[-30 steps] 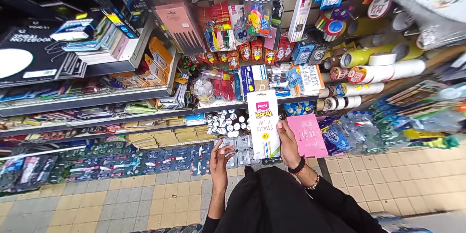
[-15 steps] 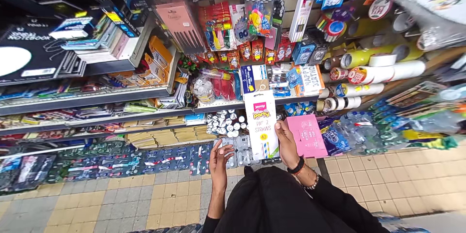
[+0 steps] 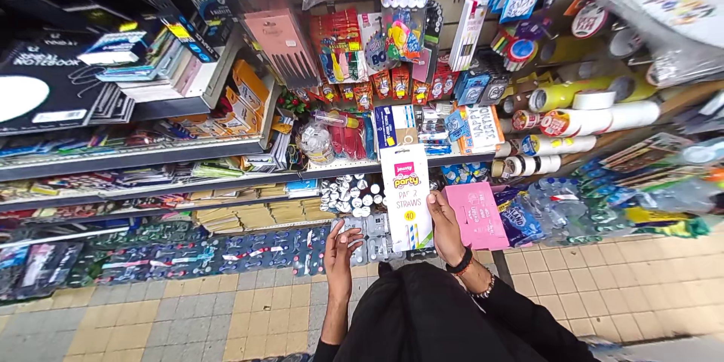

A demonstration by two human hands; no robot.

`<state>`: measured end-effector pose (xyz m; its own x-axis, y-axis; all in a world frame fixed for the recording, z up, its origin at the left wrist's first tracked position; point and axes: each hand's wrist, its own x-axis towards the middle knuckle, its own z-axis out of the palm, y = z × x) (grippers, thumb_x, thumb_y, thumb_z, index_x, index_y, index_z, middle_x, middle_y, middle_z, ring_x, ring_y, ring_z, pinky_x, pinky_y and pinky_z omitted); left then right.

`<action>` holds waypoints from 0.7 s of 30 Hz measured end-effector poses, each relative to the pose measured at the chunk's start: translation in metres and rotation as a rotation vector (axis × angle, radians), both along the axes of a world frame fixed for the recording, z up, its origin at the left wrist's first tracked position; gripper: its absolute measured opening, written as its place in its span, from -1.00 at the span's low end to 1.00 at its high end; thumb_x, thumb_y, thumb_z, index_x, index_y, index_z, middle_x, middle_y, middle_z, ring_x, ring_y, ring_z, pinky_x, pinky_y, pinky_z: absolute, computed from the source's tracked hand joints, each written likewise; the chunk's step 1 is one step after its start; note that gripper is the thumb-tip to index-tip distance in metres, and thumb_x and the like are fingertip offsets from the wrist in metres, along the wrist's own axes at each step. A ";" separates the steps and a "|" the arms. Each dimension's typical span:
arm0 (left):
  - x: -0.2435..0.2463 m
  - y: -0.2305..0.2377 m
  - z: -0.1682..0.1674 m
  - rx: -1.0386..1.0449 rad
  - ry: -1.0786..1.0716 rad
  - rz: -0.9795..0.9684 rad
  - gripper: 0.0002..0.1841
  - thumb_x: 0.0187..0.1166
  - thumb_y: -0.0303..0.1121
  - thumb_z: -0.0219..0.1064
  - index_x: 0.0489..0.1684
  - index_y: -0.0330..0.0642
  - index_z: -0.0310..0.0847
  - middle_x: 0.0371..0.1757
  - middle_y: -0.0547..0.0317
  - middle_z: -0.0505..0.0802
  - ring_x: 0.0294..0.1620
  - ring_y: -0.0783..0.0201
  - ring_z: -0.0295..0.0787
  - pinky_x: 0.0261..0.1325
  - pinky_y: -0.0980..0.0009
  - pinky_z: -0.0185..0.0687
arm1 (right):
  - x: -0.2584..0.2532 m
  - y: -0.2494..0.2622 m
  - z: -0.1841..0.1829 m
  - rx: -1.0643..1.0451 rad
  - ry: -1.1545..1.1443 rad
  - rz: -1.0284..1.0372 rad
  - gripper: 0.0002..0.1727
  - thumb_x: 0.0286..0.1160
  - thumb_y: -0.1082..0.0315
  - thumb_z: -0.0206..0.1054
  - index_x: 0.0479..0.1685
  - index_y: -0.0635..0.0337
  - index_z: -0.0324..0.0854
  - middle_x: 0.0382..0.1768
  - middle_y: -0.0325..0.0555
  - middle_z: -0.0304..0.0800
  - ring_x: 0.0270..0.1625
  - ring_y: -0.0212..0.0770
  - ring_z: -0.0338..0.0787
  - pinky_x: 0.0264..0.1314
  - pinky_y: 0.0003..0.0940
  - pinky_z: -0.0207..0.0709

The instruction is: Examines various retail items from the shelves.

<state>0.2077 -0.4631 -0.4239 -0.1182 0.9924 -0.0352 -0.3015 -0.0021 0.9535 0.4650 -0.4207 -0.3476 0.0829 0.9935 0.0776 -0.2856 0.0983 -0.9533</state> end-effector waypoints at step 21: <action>-0.027 0.004 -0.017 -0.003 -0.030 0.057 -0.35 0.85 -0.05 -0.05 0.82 -0.23 -0.02 0.31 -0.25 0.75 0.19 -0.09 0.82 0.25 -0.01 0.74 | 0.043 0.328 0.308 0.529 -0.298 -0.277 -0.56 0.89 0.10 -0.02 0.18 0.28 0.62 -0.09 -0.03 0.80 -0.06 -0.25 0.83 0.08 -0.24 0.75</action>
<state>0.1811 -0.4586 -0.4405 -0.1738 0.9838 -0.0430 -0.3297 -0.0170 0.9439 0.5077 -0.0925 -0.0396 0.2287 0.7603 0.6080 0.0857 0.6064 -0.7906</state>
